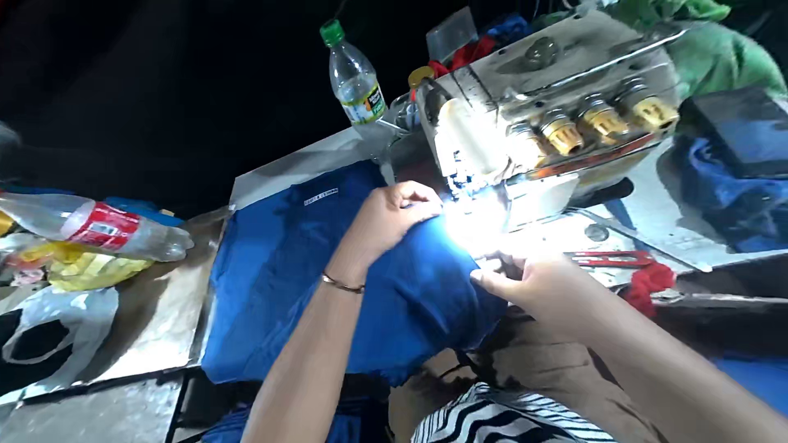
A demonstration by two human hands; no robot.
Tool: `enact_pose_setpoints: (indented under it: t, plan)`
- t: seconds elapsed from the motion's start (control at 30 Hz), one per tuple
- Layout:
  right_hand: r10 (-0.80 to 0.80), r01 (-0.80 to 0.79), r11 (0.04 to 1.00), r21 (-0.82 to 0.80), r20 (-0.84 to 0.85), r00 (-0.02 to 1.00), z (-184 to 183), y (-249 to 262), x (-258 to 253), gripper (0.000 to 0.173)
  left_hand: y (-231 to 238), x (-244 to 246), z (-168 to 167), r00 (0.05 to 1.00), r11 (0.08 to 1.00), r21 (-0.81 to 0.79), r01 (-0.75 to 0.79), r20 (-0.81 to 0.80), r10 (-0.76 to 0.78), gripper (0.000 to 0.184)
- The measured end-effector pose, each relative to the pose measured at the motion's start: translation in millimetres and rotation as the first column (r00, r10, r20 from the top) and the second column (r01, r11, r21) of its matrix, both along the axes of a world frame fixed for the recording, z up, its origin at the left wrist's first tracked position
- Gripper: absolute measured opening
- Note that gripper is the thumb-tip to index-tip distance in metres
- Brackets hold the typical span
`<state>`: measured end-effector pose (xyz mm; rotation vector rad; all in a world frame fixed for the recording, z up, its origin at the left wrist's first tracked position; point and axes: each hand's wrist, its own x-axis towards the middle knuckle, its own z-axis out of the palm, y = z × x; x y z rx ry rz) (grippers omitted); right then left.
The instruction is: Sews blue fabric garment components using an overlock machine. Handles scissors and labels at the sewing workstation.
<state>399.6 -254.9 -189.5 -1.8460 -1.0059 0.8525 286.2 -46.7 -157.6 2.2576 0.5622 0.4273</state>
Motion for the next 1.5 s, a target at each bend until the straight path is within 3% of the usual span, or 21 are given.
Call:
enact_pose_setpoints:
  t: [0.03,0.1,0.17,0.33,0.57,0.97,1.07,1.13,1.17,1.2,1.27,1.3,1.33,1.37,1.4,1.43,1.5]
  plan:
    - [-0.014,0.014,1.000,-0.012,-0.001,1.000,-9.0,-2.7,5.0,0.010,-8.4,8.3,-7.8,0.995,0.982,0.182,-0.055,-0.070,0.069,0.012]
    - [-0.011,0.012,1.000,0.016,-0.018,1.000,-21.8,-6.3,9.5,0.010,-23.8,15.2,-18.6,0.983,0.879,0.459,-0.126,-0.060,0.172,0.016]
    - [-0.008,0.009,0.999,0.034,-0.050,0.999,-25.9,-7.0,9.4,0.010,-40.2,13.7,-24.2,0.976,0.797,0.582,-0.164,-0.021,0.217,0.015]
    - [0.023,-0.018,0.998,0.056,-0.092,0.995,-30.3,-11.8,13.2,0.006,-86.4,0.5,-42.0,0.962,0.800,0.565,-0.201,-0.040,0.270,0.031]
    - [-0.057,0.068,0.996,0.053,-0.195,0.979,-42.4,-34.0,18.6,0.006,-118.3,2.6,-70.4,0.978,0.801,0.569,-0.186,0.031,0.206,0.050]
    - [-0.087,0.102,0.989,0.106,-0.137,0.987,-49.6,-22.1,24.2,0.008,-115.2,25.0,-69.3,0.963,0.729,0.646,-0.226,0.038,0.266,0.050]
    - [-0.066,0.081,0.991,0.111,-0.137,0.988,-47.5,-24.8,22.7,0.008,-108.6,9.8,-58.9,0.988,0.840,0.520,-0.154,0.081,0.131,0.051]
    - [-0.048,0.067,0.992,0.105,-0.173,0.984,-43.7,-28.1,21.5,0.008,-106.3,-33.4,-60.6,0.943,0.883,0.392,-0.259,0.299,0.144,0.053]
    - [-0.042,0.060,0.993,0.100,-0.178,0.983,-42.9,-28.9,21.7,0.009,-107.3,-63.2,-69.1,0.851,0.839,0.338,-0.426,0.465,0.245,0.052]
    - [-0.039,0.058,0.993,0.100,-0.177,0.983,-43.7,-28.9,22.3,0.010,-108.2,-91.8,-80.6,0.680,0.735,0.241,-0.634,0.626,0.381,0.050]
    - [-0.030,0.050,0.994,0.102,-0.185,0.982,-45.9,-26.9,24.8,0.010,-98.2,-141.3,-102.7,0.291,0.476,-0.078,-0.876,0.702,0.650,0.058]
    - [-0.018,0.042,0.993,0.108,-0.214,0.977,-45.7,-26.0,26.0,0.009,-91.5,-162.7,-120.2,0.108,0.403,-0.315,-0.859,0.658,0.745,0.058]
    - [-0.008,0.039,0.991,0.125,-0.241,0.970,-45.2,-25.5,26.8,0.009,-91.0,-183.6,-143.0,0.046,0.393,-0.506,-0.768,0.568,0.822,0.061]
    - [0.003,0.038,0.988,0.150,-0.265,0.964,-45.2,-25.3,27.3,0.009,-97.5,-205.2,-168.8,0.149,0.428,-0.617,-0.661,0.452,0.880,0.068]
    - [0.008,0.041,0.984,0.171,-0.278,0.960,-45.8,-24.9,27.5,0.008,-107.8,-220.7,-187.7,0.312,0.457,-0.694,-0.556,0.335,0.889,0.070]
    - [0.007,0.047,0.982,0.182,-0.286,0.958,-45.5,-24.5,27.7,0.008,-118.8,-226.3,-194.6,0.441,0.445,-0.734,-0.513,0.220,0.870,0.054]
    - [-0.017,0.072,0.984,0.166,-0.308,0.951,-40.8,-26.6,26.7,0.009,-141.3,-223.7,-182.7,0.509,0.413,-0.706,-0.576,0.086,0.856,0.026]
